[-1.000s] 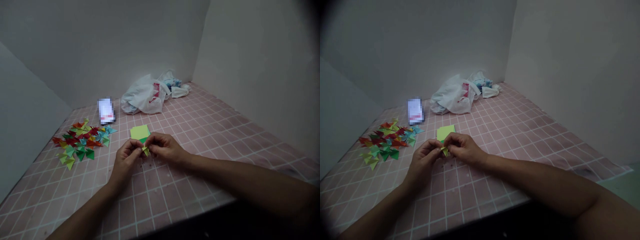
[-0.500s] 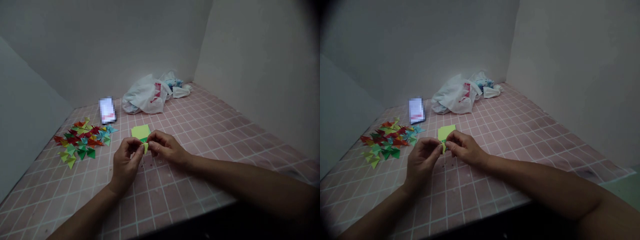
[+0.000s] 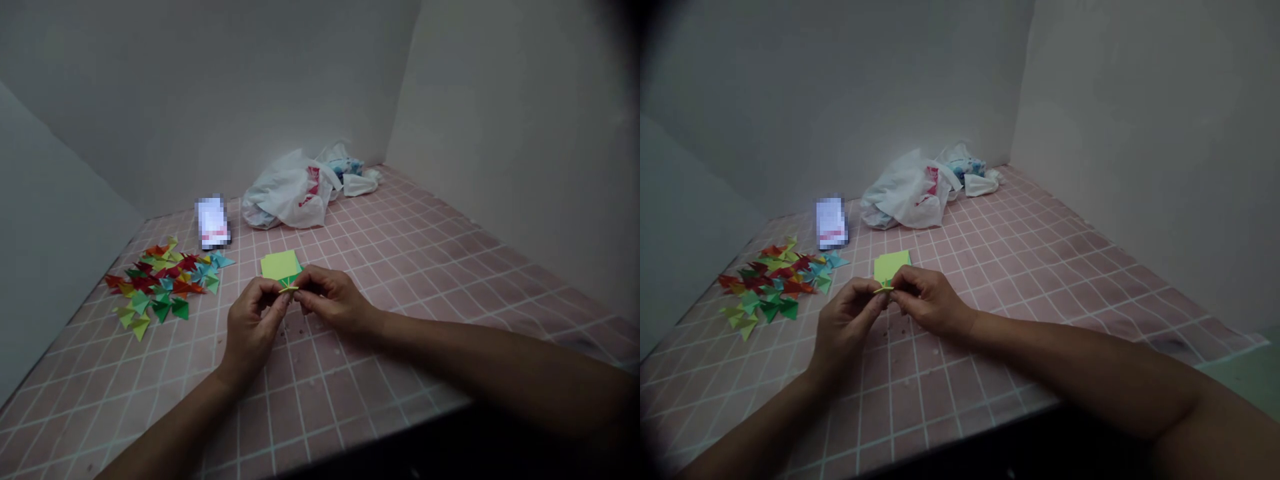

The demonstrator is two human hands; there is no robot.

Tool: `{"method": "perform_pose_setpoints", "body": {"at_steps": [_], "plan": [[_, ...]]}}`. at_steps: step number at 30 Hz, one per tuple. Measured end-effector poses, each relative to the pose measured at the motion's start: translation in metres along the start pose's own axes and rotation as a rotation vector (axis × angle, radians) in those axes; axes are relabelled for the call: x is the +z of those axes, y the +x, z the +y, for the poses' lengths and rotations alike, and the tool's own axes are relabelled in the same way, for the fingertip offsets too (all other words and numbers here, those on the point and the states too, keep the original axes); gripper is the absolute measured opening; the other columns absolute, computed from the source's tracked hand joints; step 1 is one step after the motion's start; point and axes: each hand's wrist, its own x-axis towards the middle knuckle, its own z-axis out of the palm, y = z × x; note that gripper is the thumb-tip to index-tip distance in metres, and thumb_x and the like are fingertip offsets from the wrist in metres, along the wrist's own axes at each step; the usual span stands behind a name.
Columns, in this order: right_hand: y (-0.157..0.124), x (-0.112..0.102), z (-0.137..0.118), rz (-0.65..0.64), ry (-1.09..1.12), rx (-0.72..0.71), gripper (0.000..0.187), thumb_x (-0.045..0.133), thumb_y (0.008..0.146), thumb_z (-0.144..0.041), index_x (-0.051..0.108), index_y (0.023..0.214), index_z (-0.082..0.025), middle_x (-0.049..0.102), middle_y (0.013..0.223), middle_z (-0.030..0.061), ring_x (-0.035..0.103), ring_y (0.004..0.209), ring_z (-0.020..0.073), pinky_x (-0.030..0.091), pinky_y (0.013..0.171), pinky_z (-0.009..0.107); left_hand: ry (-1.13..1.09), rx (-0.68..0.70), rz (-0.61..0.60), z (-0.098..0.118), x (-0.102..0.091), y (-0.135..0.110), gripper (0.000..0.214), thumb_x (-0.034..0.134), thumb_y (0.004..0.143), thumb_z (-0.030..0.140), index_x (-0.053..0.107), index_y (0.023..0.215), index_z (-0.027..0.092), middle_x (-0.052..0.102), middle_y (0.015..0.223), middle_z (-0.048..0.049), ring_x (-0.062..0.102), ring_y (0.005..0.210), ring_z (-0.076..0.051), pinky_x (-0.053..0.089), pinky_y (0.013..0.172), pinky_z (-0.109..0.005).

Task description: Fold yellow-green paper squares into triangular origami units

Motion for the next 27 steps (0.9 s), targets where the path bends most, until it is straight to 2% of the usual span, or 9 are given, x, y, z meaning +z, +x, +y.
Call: {"method": "perform_pose_setpoints", "body": {"at_steps": [6, 11, 18, 25, 27], "plan": [[-0.0008, 0.0001, 0.0017, 0.016, -0.05, -0.041, 0.005, 0.06, 0.085, -0.018, 0.059, 0.08, -0.018, 0.058, 0.073, -0.0007, 0.054, 0.065, 0.0105, 0.045, 0.061, 0.025, -0.037, 0.004, 0.013, -0.0041, 0.0023, -0.0018, 0.008, 0.067, 0.085, 0.023, 0.061, 0.09, 0.02, 0.064, 0.085, -0.0007, 0.061, 0.077, -0.014, 0.048, 0.072, -0.027], [-0.0013, 0.0002, 0.0016, -0.018, -0.035, 0.011, 0.007, 0.061, 0.087, -0.022, 0.058, 0.082, -0.018, 0.058, 0.073, -0.0012, 0.054, 0.062, 0.01, 0.043, 0.059, 0.024, -0.095, -0.003, 0.008, -0.0051, 0.0041, -0.0014, 0.01, 0.067, 0.083, 0.019, 0.06, 0.09, 0.02, 0.062, 0.083, 0.0007, 0.061, 0.075, -0.013, 0.048, 0.071, -0.025], [-0.0008, 0.0, 0.0009, -0.006, -0.096, -0.045, 0.006, 0.06, 0.086, -0.018, 0.057, 0.081, -0.019, 0.06, 0.073, -0.0011, 0.054, 0.065, 0.0106, 0.043, 0.061, 0.025, -0.016, -0.018, -0.008, 0.0006, 0.0019, -0.0025, 0.01, 0.063, 0.089, 0.028, 0.062, 0.091, 0.019, 0.064, 0.083, -0.0012, 0.061, 0.076, -0.015, 0.049, 0.071, -0.028], [-0.0033, -0.0007, -0.0017, -0.037, -0.119, -0.077, 0.009, 0.054, 0.093, -0.022, 0.058, 0.086, -0.018, 0.057, 0.073, -0.0005, 0.054, 0.064, 0.0108, 0.043, 0.063, 0.026, 0.2, 0.149, 0.042, 0.0027, 0.0019, -0.0028, 0.003, 0.061, 0.089, 0.02, 0.061, 0.087, 0.02, 0.064, 0.081, 0.0, 0.061, 0.073, -0.013, 0.048, 0.07, -0.026], [-0.0042, -0.0007, -0.0019, -0.038, -0.165, -0.125, 0.01, 0.054, 0.093, -0.021, 0.058, 0.085, -0.018, 0.057, 0.075, 0.0003, 0.055, 0.067, 0.0117, 0.043, 0.065, 0.027, 0.248, 0.202, 0.048, 0.0032, 0.0021, -0.0026, 0.004, 0.06, 0.089, 0.017, 0.061, 0.087, 0.02, 0.064, 0.08, 0.0001, 0.061, 0.072, -0.013, 0.048, 0.07, -0.026]]}}
